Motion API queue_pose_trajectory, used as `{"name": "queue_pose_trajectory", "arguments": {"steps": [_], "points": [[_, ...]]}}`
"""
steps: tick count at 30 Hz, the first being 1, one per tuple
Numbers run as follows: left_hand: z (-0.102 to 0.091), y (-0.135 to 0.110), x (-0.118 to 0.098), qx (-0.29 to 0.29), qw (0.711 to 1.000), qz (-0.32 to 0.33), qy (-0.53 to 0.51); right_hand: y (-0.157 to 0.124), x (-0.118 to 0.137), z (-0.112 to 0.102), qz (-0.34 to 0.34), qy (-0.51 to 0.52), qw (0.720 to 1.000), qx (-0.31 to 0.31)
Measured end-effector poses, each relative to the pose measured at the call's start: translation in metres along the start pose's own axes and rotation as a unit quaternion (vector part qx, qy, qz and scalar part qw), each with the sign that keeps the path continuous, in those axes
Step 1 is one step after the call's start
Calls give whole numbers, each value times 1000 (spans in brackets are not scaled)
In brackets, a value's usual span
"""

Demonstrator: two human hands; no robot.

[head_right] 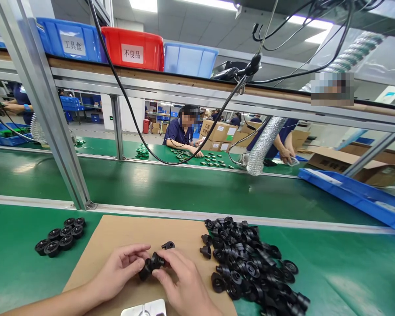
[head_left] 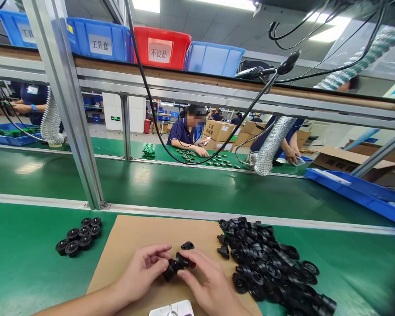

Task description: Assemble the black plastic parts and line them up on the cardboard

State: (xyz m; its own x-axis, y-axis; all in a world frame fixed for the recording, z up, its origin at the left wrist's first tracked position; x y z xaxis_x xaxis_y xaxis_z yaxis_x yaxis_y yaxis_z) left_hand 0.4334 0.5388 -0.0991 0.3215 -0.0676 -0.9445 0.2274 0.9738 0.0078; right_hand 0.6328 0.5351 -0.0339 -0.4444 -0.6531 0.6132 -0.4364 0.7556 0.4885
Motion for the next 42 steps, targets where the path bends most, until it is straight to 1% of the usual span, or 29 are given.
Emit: {"name": "queue_pose_trajectory", "arguments": {"steps": [3,6,9,11,14,16,18,20,22,24,26,28,30,32,34,37,42], "points": [[1,1,5,1,999,-26,-20,2,-4,0,24,6,1000,0],[3,0,8,3,998,-51,-39,3,-4,-1,28,13,1000,-3],[4,-1,7,4,998,-44,-46,3,-2,-1,25,23,999,5],[3,-1,4,0,999,-33,-38,2,-5,0,44,37,998,6],[0,0,-1,-4,1000,-16,-21,-1,-17,0,119,80,990,-8],[0,-1,-5,-6,1000,-3,-15,-2,-27,3,176,141,974,-4],[2,-2,-9,-6,1000,11,-13,-3,-33,9,210,217,953,20],[6,-5,-14,2,999,35,-7,-4,-35,14,222,280,933,44],[10,-8,-20,18,998,67,9,-4,-36,18,223,309,923,57],[14,-10,-26,34,994,98,36,-5,-35,20,221,313,921,63],[16,-12,-30,46,989,124,63,-6,-33,20,217,301,926,64],[17,-13,-33,56,985,144,80,-6,-30,16,206,264,941,55],[18,-14,-34,63,982,158,87,-4,-25,10,176,202,963,39],[17,-14,-33,64,980,164,89,-1,-16,4,124,143,982,30],[17,-14,-32,64,979,168,96,1,-5,0,61,102,992,27],[17,-14,-32,63,977,172,109,3,8,-3,-17,65,998,16],[19,-15,-32,67,978,165,107,3,20,-5,-109,-22,994,1]]}}
Point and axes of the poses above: each hand's wrist, its own y-axis towards the middle knuckle, its own z-axis out of the palm, x = y × z, the point moved 6 cm from there along y, towards the middle knuckle, and after that the axes turned 7 degrees about -y, right-handed, at the moved point
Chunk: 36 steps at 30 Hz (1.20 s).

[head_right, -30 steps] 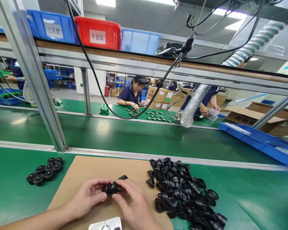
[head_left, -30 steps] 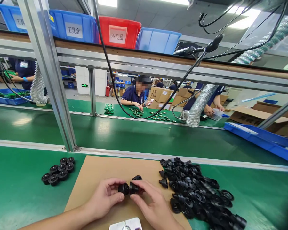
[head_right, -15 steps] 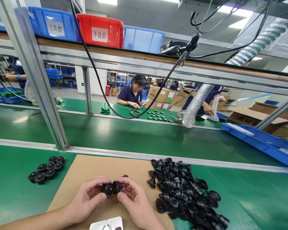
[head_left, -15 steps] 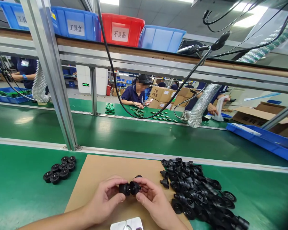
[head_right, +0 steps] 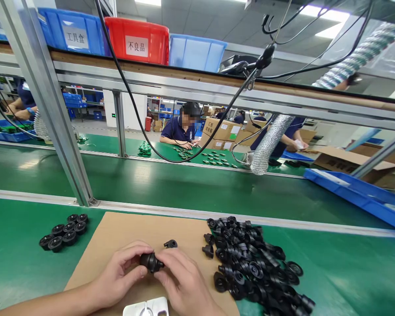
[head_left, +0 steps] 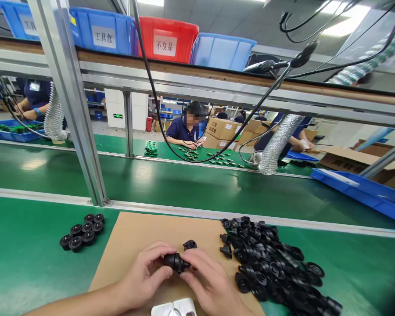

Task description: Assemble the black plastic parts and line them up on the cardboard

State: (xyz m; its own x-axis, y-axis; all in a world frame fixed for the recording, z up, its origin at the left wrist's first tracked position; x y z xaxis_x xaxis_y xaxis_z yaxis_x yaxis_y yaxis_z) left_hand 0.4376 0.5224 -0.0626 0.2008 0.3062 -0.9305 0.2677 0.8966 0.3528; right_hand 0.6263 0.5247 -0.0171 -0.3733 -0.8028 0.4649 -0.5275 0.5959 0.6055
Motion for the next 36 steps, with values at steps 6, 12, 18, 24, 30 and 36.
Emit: {"name": "queue_pose_trajectory", "arguments": {"steps": [6,12,18,24,30,36], "points": [[0,-1,7,-15,999,-40,-17,2,9,-1,-104,-106,989,2],[-2,-2,7,-41,998,-51,-17,3,9,-1,-61,-69,996,14],[-4,3,-5,-32,998,-6,53,1,4,4,8,-57,998,27],[-4,1,0,-27,998,-21,59,2,10,-4,-64,-87,994,7],[-4,-2,4,-27,998,-21,50,4,17,-6,-111,-112,987,8],[-2,1,-9,-18,996,36,81,-5,-6,4,83,-18,996,14]]}}
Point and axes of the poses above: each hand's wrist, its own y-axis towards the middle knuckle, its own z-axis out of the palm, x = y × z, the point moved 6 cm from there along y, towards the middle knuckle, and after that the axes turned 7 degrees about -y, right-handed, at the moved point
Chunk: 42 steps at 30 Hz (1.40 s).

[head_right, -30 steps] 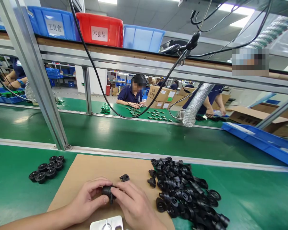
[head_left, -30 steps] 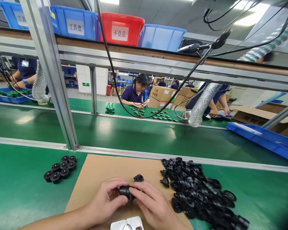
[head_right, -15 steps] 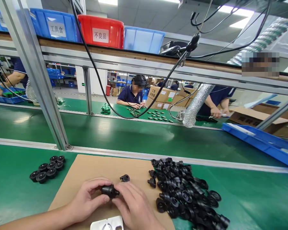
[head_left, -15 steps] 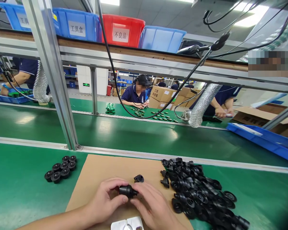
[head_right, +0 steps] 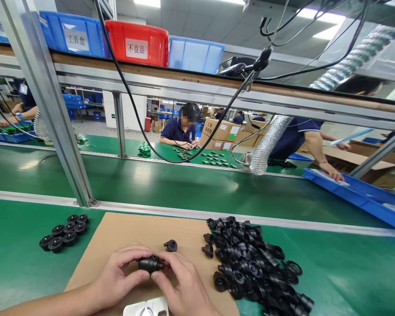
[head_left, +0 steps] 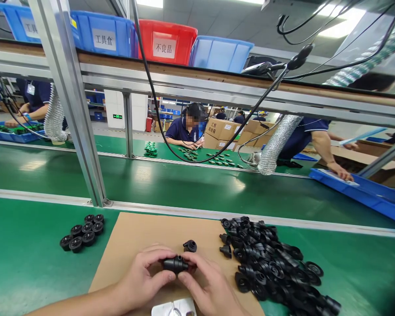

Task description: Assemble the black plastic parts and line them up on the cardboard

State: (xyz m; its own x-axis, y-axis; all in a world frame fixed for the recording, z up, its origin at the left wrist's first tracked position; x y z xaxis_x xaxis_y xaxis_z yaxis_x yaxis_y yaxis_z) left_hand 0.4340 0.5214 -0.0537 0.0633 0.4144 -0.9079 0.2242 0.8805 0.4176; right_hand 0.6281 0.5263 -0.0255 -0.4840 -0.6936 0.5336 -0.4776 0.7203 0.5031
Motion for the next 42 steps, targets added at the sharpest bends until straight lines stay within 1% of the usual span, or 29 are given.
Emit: {"name": "queue_pose_trajectory", "arguments": {"steps": [1,3,5,6,7,9,10,11,12,14,15,17,18,20,21,22,24,25,27,30,32,34,36,37,38,39,40,41,42], "points": [[-1,0,0,-4,1000,-3,3,-1,-1,0,-4,-6,1000,-7],[-3,0,1,-11,1000,-13,10,-2,3,-1,-58,-42,997,-16],[-2,0,1,-7,1000,-7,17,-3,9,-1,-111,-75,991,-8],[-1,0,0,0,1000,6,18,-3,10,-1,-111,-72,991,4],[0,0,-1,8,1000,21,18,-2,8,1,-84,-52,995,21],[1,1,-4,21,999,47,17,0,0,6,21,19,998,61],[1,1,-4,20,998,54,18,-1,-4,11,75,49,993,82],[1,1,-4,17,998,59,19,-2,-7,14,112,64,987,100],[1,1,-5,14,998,63,21,-3,-8,17,131,64,983,113],[2,1,-7,17,996,79,27,-4,-6,21,129,42,983,121],[4,0,-10,26,995,92,29,-4,-6,22,130,37,983,124],[8,0,-14,49,992,112,28,-8,-8,24,162,55,976,132],[9,0,-15,53,992,109,25,-9,-10,24,182,63,973,128],[8,1,-12,36,997,64,17,-10,-13,17,197,52,974,104],[5,2,-7,19,999,27,13,-9,-13,11,183,34,979,84],[2,2,-3,0,1000,-13,9,-7,-11,5,154,16,985,72],[-2,-1,7,-26,997,-78,-1,-4,-5,-2,83,3,994,75],[-4,-2,11,-30,995,-95,-4,-3,-2,-2,50,6,995,81],[-5,-4,18,-24,995,-100,13,-2,2,0,12,13,996,83],[-2,-6,23,18,995,-53,77,-1,1,12,34,27,996,72],[-1,-7,26,46,990,-27,129,-1,1,23,48,21,995,85],[-2,-6,32,58,981,-42,182,0,1,29,36,-4,993,110],[-5,-3,37,56,969,-83,226,1,-3,21,21,-56,993,105],[-7,0,38,53,963,-101,244,1,-9,12,18,-95,991,89],[-9,3,38,48,958,-115,260,1,-17,-1,18,-145,988,57],[-11,8,37,43,953,-126,274,0,-28,-13,18,-203,978,32],[-15,13,36,38,948,-135,286,-3,-42,-25,20,-267,963,11],[-20,18,33,34,943,-142,298,-7,-58,-38,28,-335,942,-22],[-27,24,29,36,937,-150,313,-11,-77,-46,41,-390,920,-29]]}}
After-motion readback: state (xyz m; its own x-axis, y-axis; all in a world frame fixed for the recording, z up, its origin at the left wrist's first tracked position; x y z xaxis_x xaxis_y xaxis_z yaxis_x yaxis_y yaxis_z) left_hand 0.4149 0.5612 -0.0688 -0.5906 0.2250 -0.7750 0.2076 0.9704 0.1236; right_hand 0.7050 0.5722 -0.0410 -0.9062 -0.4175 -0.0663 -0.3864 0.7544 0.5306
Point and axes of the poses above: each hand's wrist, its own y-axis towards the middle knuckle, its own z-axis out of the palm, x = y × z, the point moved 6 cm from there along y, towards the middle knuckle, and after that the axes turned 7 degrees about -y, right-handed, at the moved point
